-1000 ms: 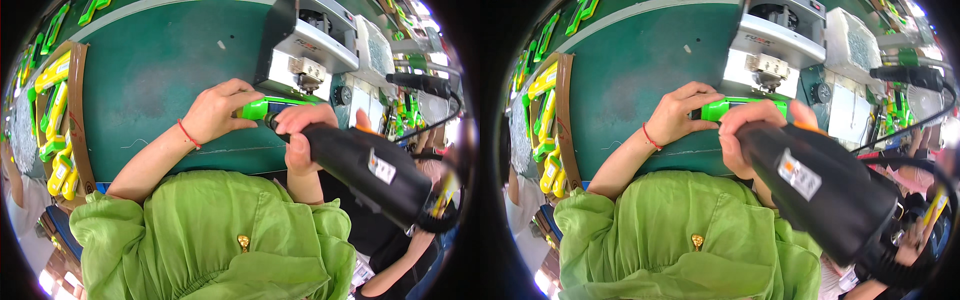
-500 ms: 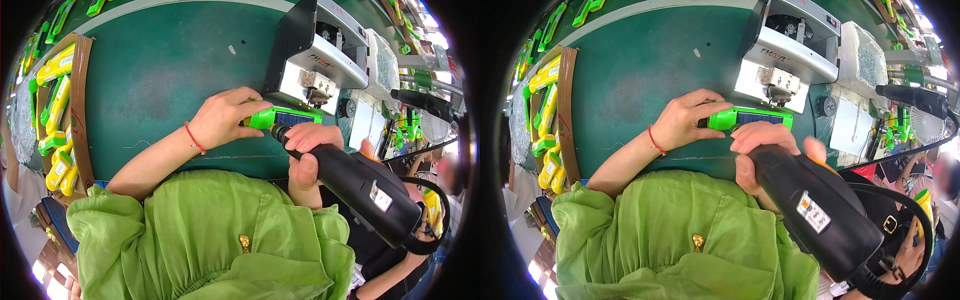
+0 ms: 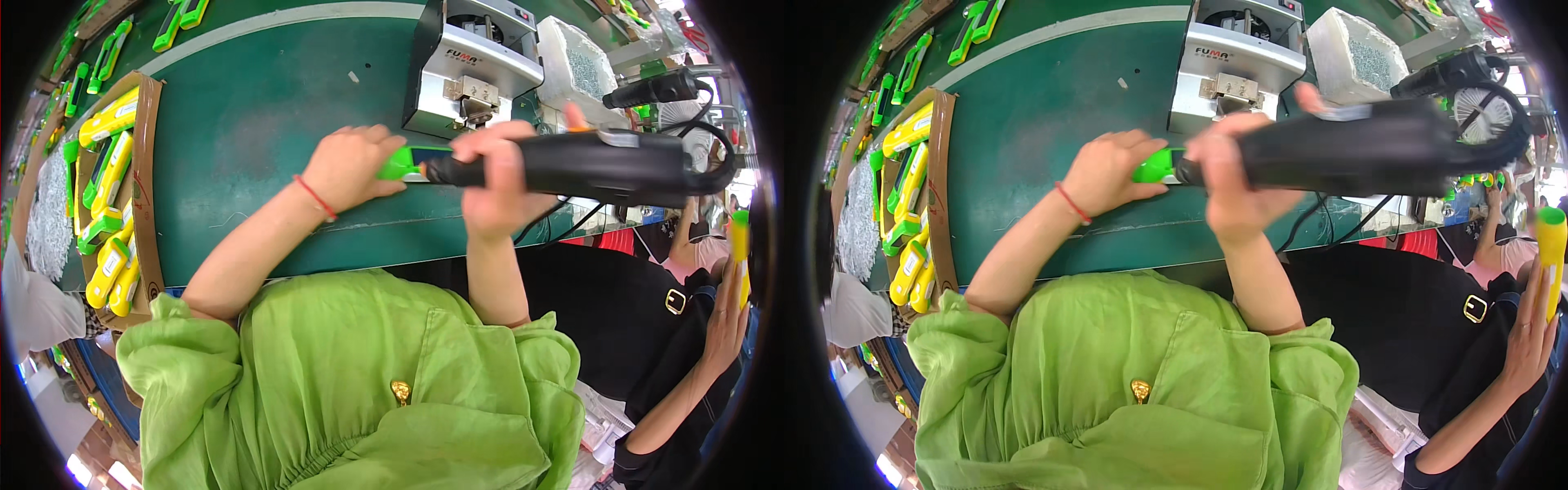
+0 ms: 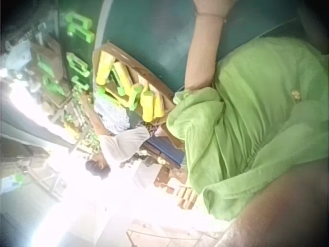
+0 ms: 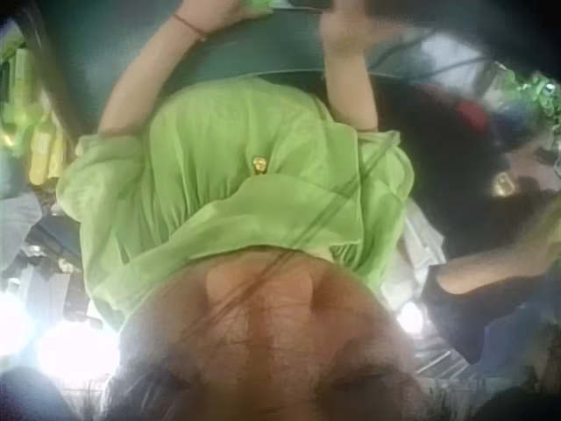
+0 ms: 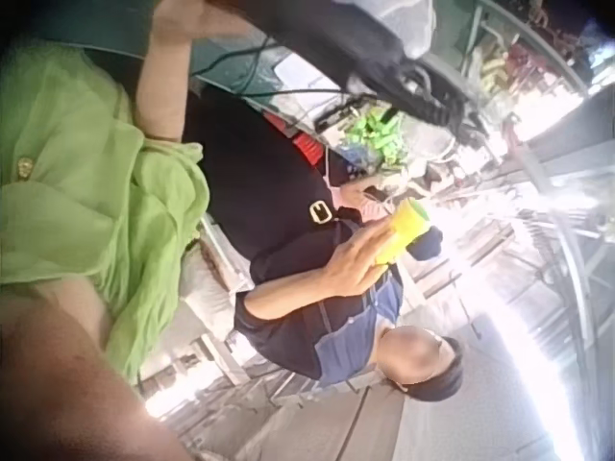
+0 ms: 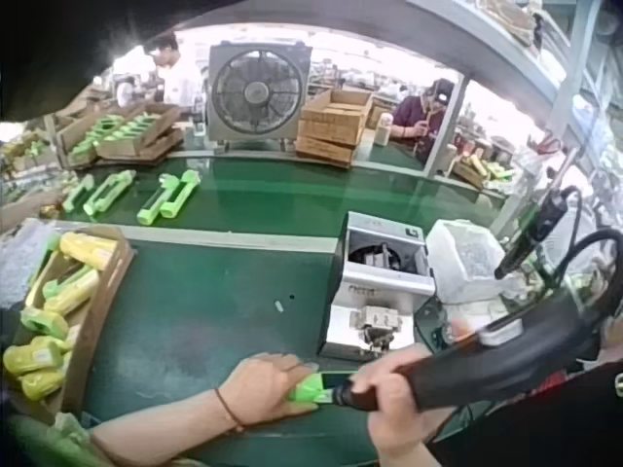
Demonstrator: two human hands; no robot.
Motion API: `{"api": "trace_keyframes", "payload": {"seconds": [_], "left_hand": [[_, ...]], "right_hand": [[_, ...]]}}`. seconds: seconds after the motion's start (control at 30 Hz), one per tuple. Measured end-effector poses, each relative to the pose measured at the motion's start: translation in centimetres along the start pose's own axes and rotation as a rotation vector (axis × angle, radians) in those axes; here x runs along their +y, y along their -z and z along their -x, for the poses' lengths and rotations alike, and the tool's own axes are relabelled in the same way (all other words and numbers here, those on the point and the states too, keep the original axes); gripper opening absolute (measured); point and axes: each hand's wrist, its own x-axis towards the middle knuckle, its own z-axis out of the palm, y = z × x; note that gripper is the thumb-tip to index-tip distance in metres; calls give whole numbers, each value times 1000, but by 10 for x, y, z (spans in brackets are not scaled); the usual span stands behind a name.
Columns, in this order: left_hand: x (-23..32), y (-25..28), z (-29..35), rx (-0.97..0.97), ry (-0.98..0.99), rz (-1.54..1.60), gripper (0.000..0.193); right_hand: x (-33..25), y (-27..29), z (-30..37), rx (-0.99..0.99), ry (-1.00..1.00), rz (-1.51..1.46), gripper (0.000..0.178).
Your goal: Assemble solar-powered flashlights by installing components and securing the body with an electric screwdriver.
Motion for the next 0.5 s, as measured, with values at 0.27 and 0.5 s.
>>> {"api": "trace_keyframes", "payload": {"seconds": [0.27,0.5], "left_hand": [[-35,47,40,-62,171,100,45],[-39,38,42,38,166,68,44]], "right_hand": [[-28,55,1,121,18,54,77],[-11,52,19,79,-85,-26,64]]}}
